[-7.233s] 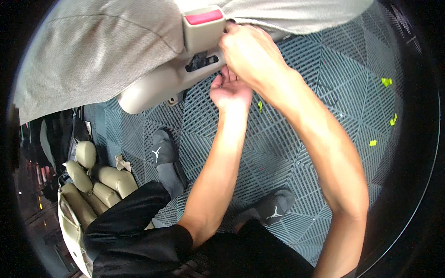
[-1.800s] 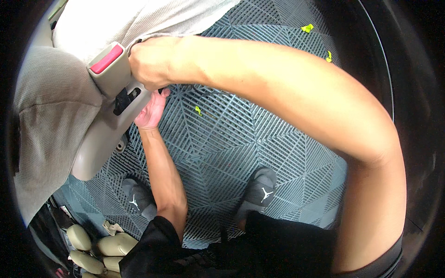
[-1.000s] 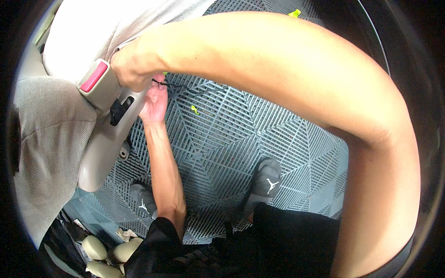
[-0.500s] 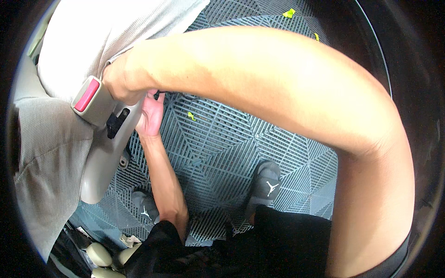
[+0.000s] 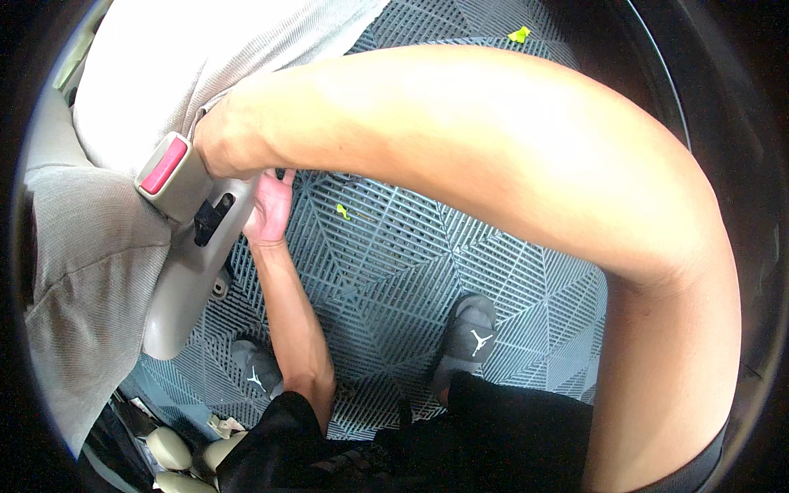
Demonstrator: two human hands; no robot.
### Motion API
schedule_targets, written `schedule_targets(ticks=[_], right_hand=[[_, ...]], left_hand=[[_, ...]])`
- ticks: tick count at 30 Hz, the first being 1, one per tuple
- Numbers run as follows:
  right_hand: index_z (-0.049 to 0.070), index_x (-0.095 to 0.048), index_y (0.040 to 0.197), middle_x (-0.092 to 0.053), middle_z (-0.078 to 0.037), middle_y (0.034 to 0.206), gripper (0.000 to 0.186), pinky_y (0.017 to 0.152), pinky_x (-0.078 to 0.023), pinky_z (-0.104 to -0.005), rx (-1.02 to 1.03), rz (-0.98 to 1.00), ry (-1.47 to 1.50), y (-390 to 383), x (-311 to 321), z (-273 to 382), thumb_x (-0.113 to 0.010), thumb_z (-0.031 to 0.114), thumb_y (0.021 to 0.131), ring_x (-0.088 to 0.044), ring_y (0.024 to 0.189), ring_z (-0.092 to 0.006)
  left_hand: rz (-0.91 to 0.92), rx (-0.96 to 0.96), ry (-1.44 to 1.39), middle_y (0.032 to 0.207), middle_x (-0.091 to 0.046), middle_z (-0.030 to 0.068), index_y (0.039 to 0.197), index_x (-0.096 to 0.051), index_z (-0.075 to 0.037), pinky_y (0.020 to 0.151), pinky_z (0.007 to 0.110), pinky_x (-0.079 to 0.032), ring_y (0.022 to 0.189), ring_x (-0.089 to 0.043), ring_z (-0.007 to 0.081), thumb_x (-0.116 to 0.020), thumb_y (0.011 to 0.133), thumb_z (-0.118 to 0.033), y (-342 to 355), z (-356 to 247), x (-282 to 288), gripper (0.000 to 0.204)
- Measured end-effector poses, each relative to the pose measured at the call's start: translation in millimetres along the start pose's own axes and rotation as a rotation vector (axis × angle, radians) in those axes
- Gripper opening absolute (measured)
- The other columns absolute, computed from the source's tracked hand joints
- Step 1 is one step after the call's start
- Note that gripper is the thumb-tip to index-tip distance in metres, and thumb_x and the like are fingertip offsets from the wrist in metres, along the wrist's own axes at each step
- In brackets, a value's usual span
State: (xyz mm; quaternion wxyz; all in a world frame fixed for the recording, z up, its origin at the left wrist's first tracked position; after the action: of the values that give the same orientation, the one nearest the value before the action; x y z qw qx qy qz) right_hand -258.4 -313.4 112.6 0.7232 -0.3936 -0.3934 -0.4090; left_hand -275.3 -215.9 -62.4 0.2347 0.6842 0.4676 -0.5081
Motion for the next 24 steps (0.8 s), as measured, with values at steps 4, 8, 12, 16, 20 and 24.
schedule_targets(ticks=[4, 8, 12, 16, 20, 24], right_hand=[[0.0, -0.065, 0.084, -0.065, -0.015, 0.07, 0.017, 0.056, -0.054, -0.0371, -0.012, -0.009, 0.002, 1, 2, 2, -0.059, 0.002, 0.069, -0.066, 0.063, -0.0256], [0.0, -0.065, 0.084, -0.065, -0.015, 0.071, 0.017, 0.057, -0.054, -0.0372, -0.008, -0.012, 0.011, 8, 0, 7, -0.059, 0.002, 0.069, -0.066, 0.064, -0.0258], [0.0, -0.065, 0.085, -0.065, -0.015, 0.071, 0.017, 0.057, -0.054, -0.0373, -0.01, -0.024, 0.012, 12, -1, 7, -0.059, 0.002, 0.069, -0.066, 0.065, -0.026], [0.0, -0.065, 0.085, -0.066, -0.015, 0.072, 0.017, 0.058, -0.054, -0.0374, -0.015, -0.033, 0.003, 12, 3, 7, -0.059, 0.003, 0.069, -0.066, 0.065, -0.0262], [0.0, -0.065, 0.085, -0.066, -0.016, 0.072, 0.017, 0.058, -0.054, -0.0375, -0.013, -0.039, 0.007, 13, 1, 6, -0.059, 0.003, 0.069, -0.066, 0.066, -0.0265], [0.0, -0.065, 0.085, -0.066, -0.016, 0.072, 0.017, 0.059, -0.054, -0.0377, -0.017, -0.036, 0.009, 14, 0, 4, -0.059, 0.003, 0.07, -0.066, 0.067, -0.0267]], left_hand=[[0.207, -0.064, 0.083, 0.152, -0.025, 0.0014, 0.143, -0.034, -0.018, 0.111, 0.052, -0.012, 0.14, -0.018, 0.02, -0.054, 0.085, -0.051, 5, 2, 4, 0.069], [0.234, -0.091, 0.093, 0.149, -0.032, 0.0019, 0.14, -0.038, -0.017, 0.111, 0.05, -0.015, 0.138, -0.024, 0.0202, -0.059, 0.082, -0.049, 3, -3, 9, 0.069], [0.059, -0.108, 0.032, 0.146, -0.037, 0.0045, 0.138, -0.041, -0.012, 0.112, 0.045, -0.019, 0.136, -0.03, 0.0218, -0.063, 0.081, -0.045, 4, -3, 0, 0.07], [0.113, -0.146, -0.014, 0.145, -0.038, 0.0069, 0.138, -0.041, -0.009, 0.113, 0.044, -0.019, 0.136, -0.031, 0.0235, -0.064, 0.081, -0.041, 3, -2, -4, 0.07], [0.013, -0.099, -0.2, 0.144, -0.039, 0.0083, 0.137, -0.043, -0.008, 0.114, 0.046, -0.019, 0.135, -0.031, 0.0246, -0.064, 0.081, -0.04, 5, -3, -1, 0.068], [-0.029, -0.12, -0.193, 0.143, -0.04, 0.0088, 0.135, -0.044, -0.007, 0.114, 0.046, -0.019, 0.135, -0.032, 0.0252, -0.064, 0.081, -0.039, 4, -3, -8, 0.066]])
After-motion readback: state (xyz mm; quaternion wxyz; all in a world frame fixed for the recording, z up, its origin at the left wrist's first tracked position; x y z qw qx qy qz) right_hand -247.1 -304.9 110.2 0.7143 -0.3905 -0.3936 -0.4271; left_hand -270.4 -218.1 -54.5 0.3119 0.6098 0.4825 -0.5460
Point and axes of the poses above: each hand's wrist, its own y-axis towards the middle knuckle, its own x-axis out of the back of the hand, z = x × y, the point moved 4 cm from there along y, towards the middle knuckle
